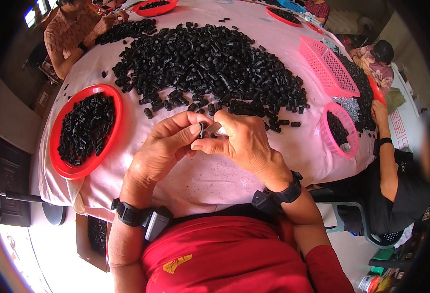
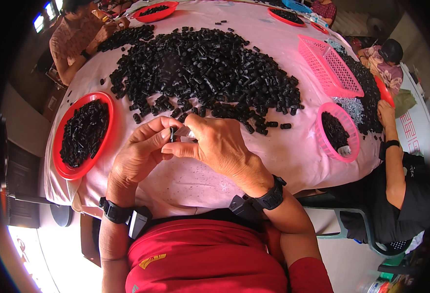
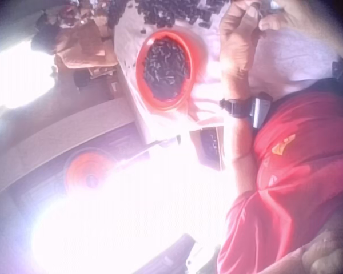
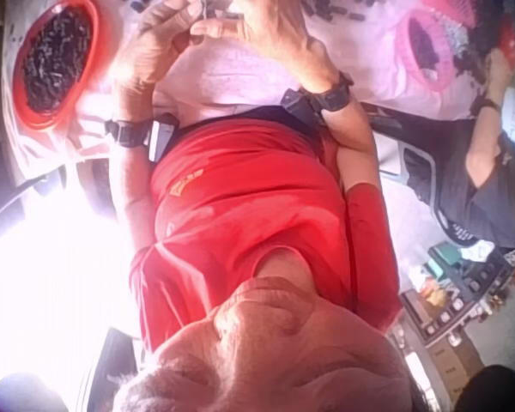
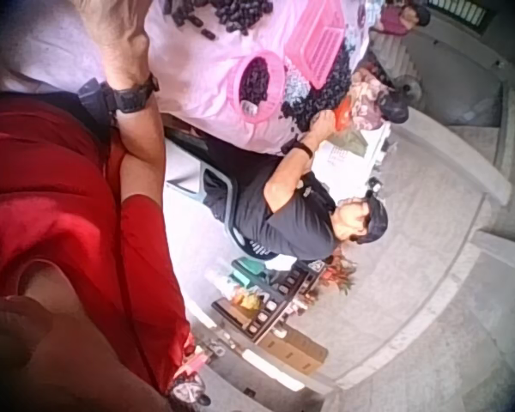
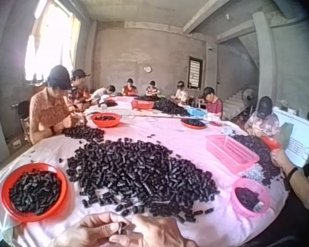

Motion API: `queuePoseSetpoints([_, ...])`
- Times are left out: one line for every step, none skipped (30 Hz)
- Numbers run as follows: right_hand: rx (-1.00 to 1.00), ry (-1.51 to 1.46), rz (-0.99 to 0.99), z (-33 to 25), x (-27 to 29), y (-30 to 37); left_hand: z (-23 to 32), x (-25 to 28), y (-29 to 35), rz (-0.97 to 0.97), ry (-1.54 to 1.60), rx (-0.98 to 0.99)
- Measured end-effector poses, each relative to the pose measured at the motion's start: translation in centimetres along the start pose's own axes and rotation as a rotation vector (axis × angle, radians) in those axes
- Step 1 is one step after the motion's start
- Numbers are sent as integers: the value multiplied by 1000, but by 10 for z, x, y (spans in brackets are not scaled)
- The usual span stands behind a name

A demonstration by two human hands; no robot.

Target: Assembling small black plastic components by hand at a production table.

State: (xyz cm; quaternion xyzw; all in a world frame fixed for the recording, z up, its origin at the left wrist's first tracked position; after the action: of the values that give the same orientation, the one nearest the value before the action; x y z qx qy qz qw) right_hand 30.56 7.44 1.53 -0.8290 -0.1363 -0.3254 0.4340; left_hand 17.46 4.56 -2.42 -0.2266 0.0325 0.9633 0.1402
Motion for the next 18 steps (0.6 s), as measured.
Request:
queuePoseSetpoints([2, -6, 1, 0, 0, 0, 0, 0, 0, 0, 9, 3])
queuePoseSetpoints([2, -6, 1, 0, 0, 0, -1, 0, 0, 0, 17, 5])
queuePoseSetpoints([5, 4, -2, 0, 0, 0, -1, 0, 0, 0, 17, 5])
queuePoseSetpoints([7, 14, -5, -1, -1, 0, -2, 1, -1, 7, 21, 9])
queuePoseSetpoints([6, 15, -5, -1, 0, 0, -3, 1, -1, 12, 26, 15])
queuePoseSetpoints([4, 9, -3, -1, 0, -1, -3, 1, -1, 12, 26, 15])
queuePoseSetpoints([2, 3, -1, -1, 1, -1, -3, 1, -1, 19, 25, 21])
queuePoseSetpoints([2, 3, -1, -2, 1, -1, -3, 1, -1, 27, 24, 27])
queuePoseSetpoints([-7, 4, -15, -1, 0, 0, -4, 1, -1, 27, 24, 27])
queuePoseSetpoints([-17, 5, -30, 0, 0, 0, -4, -1, -2, 12, 32, 19])
queuePoseSetpoints([-15, 5, -30, 0, 0, 0, -3, -2, -2, -2, 39, 10])
queuePoseSetpoints([-15, -2, -33, 0, 1, -1, -2, -2, -2, -1, 39, 8])
queuePoseSetpoints([-14, -10, -35, -1, 1, -1, -3, -2, -2, 6, 42, 16])
queuePoseSetpoints([-12, -11, -36, -2, 2, -1, -3, -1, -1, 13, 44, 24])
queuePoseSetpoints([-27, -29, -49, -2, 2, -1, -4, 0, -2, 14, 44, 22])
queuePoseSetpoints([-41, -47, -61, -2, 1, -1, -6, 2, -2, -2, 65, 16])
queuePoseSetpoints([-39, -47, -62, -2, 1, -1, -7, 3, -3, -21, 87, 11])
queuePoseSetpoints([-56, -76, -73, -1, 0, -1, -7, 2, -3, -20, 87, 10])
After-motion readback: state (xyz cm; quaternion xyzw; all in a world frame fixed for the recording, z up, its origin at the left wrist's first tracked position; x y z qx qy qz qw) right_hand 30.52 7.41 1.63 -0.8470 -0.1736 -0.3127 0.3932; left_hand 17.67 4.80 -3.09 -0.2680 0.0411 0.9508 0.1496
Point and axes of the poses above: each hand's wrist, its own y-axis away from the middle knuckle, its own x-axis out of the back of the hand, z = x × y, the point moved 7 cm from there along -y, towards the middle knuckle, and after that the axes turned 2 degrees about -x, right-handed, at the moved point
